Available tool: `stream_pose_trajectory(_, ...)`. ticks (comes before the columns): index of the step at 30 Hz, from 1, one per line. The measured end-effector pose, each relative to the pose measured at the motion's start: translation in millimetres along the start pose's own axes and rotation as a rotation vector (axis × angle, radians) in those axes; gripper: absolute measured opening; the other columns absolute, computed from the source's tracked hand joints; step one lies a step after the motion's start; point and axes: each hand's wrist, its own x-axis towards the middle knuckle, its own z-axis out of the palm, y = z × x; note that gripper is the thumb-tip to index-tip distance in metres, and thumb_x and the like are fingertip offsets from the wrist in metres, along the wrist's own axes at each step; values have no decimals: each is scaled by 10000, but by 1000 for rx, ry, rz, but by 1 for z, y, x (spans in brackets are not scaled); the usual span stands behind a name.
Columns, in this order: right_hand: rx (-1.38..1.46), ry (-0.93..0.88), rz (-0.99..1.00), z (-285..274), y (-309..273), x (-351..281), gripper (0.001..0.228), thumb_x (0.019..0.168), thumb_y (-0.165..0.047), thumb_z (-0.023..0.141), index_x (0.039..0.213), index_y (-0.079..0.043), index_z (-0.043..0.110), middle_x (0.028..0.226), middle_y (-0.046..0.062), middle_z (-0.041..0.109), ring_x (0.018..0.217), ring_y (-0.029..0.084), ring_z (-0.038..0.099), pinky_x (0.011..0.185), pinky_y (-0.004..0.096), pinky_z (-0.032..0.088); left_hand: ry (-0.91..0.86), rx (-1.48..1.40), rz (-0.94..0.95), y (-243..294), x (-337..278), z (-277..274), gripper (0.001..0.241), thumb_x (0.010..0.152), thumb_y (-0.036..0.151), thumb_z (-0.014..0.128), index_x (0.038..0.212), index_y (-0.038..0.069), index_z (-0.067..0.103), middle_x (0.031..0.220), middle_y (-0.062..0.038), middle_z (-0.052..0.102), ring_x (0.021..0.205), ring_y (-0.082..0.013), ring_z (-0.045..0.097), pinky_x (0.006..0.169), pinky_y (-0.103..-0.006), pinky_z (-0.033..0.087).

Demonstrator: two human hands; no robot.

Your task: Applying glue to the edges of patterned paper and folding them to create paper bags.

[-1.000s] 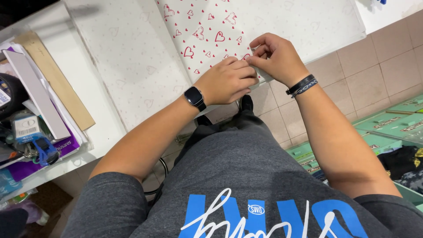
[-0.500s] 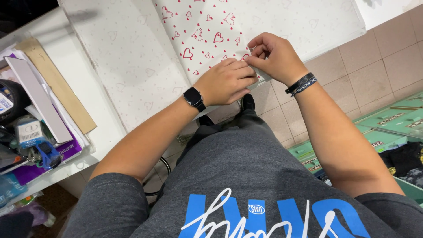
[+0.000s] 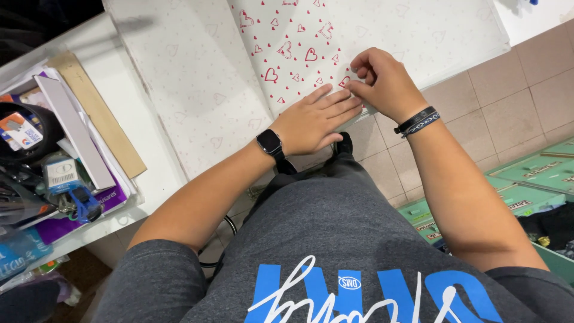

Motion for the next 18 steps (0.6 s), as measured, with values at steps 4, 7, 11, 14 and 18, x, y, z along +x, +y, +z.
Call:
stream_pose_trajectory(4,-66,15,-101,3,8,0,176,961,-184,754,1082,-134,635,960,10,569,808,145,525,823,332,452,-78,-17,-25,8,-30,-14,666,1110,474,490,1648,148,271,1712,-35,204,1581,-232,202,1298,-470,130)
stream_pose_trajectory(7,-101,2,-101,4,9,3,181,967,-221,754,1089,-142,645,1020,22,579,825,156,544,900,356,425,-87,51,-13,15,-62,-24,666,1107,434,467,1653,125,245,1715,-62,225,1584,-237,194,1304,-474,101)
stream_pose_trajectory(11,-121,-6,-81,4,4,1,164,973,-190,740,1085,-110,653,1013,43,574,819,189,529,804,351,439,-78,131,-77,23,-107,-30,631,1089,395,484,1638,147,298,1698,-25,293,1565,-213,262,1292,-456,173)
stream_pose_trajectory(14,-186,30,-47,11,1,-2,126,986,-187,735,1040,-123,640,928,11,556,841,198,534,839,392,368,-89,164,-104,25,-135,-36,638,1098,441,455,1647,166,280,1701,2,292,1570,-208,251,1292,-475,161)
stream_pose_trajectory(18,-551,216,-177,38,22,-8,137,998,-141,767,1097,-157,673,884,-42,564,896,182,617,943,387,295,-122,-43,-202,27,-151,-30,668,1054,577,380,1633,255,292,1721,46,220,1580,-214,173,1291,-510,55)
